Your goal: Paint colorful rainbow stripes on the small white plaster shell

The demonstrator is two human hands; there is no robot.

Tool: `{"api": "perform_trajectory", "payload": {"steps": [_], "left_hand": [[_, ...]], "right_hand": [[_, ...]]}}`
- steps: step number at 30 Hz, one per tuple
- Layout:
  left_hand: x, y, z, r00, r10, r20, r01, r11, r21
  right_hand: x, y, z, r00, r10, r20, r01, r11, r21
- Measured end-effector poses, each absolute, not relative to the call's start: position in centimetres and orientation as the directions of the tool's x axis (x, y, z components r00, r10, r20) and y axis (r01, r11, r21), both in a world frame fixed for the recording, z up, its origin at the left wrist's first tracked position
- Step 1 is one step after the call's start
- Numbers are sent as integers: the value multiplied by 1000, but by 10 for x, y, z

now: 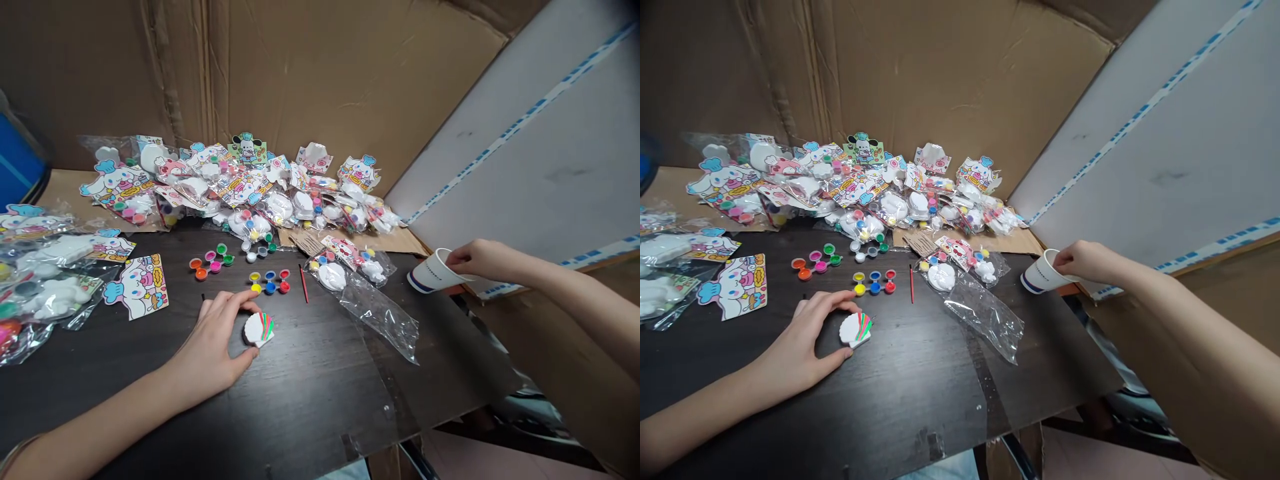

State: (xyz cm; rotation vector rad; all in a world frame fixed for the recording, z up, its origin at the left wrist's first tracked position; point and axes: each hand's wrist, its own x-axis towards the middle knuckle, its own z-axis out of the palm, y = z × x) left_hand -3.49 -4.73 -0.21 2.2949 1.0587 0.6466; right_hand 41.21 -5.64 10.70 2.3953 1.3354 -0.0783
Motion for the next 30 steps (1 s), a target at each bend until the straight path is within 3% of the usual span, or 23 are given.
{"api": "perform_trajectory", "payload": {"steps": [14,20,30], "left_hand": [[-34,-48,-3,561,791,242,550,-575,605],[-36,-43,-7,580,764,282,540,-620,570],[-37,-40,-9,573,757,314,534,-635,558]], "right_hand": [[419,-65,124,503,847,-172,853,-454,259],[425,-70,149,524,845,-111,829,-474,297],[414,-64,146,533,845,-47,776,-466,425]]}}
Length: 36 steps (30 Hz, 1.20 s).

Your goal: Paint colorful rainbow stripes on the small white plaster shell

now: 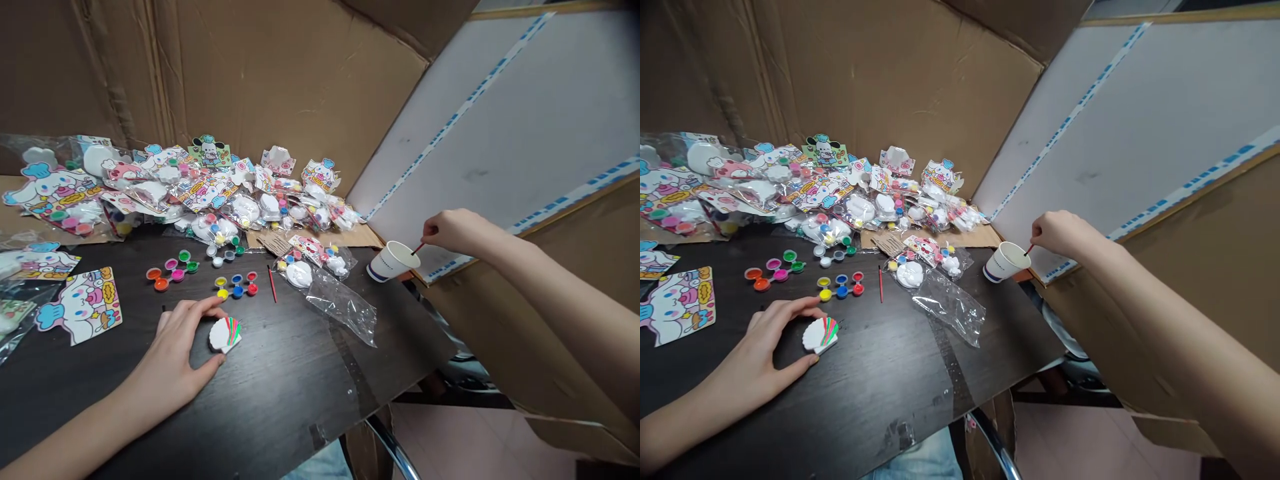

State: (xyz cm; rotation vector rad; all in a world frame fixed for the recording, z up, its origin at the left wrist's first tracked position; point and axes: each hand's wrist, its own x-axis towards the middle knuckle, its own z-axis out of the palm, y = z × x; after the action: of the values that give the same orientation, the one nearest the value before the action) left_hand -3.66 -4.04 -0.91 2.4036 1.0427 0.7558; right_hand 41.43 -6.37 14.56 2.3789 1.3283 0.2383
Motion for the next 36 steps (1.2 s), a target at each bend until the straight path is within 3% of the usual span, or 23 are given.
{"api": "perform_trajectory", "payload": {"steps": [10,15,21,24,31,36], "left_hand": [[-37,-41,-8,570,758,319,535,-636,556],[-36,-41,-7,567,773,284,548,-612,570],[-35,-41,-7,561,777,287,544,-607,580],[-35,-41,-8,567,767,301,540,-622,567],[-36,-40,-11,566,756,328,523,-637,566],[-36,-40,-10,566,757,326,528,-637,561]], "right_hand": [[401,-59,149,518,842,-149,804,-421,420],[404,-66,156,561,827,-25,758,-501,418],[369,-74,170,531,842,95,809,-537,237],[360,-78,174,571,819,52,807,-572,151],[387,-81,164,594,785,-179,804,-586,100],[395,-76,153,588,786,-191,809,-578,111]]}}
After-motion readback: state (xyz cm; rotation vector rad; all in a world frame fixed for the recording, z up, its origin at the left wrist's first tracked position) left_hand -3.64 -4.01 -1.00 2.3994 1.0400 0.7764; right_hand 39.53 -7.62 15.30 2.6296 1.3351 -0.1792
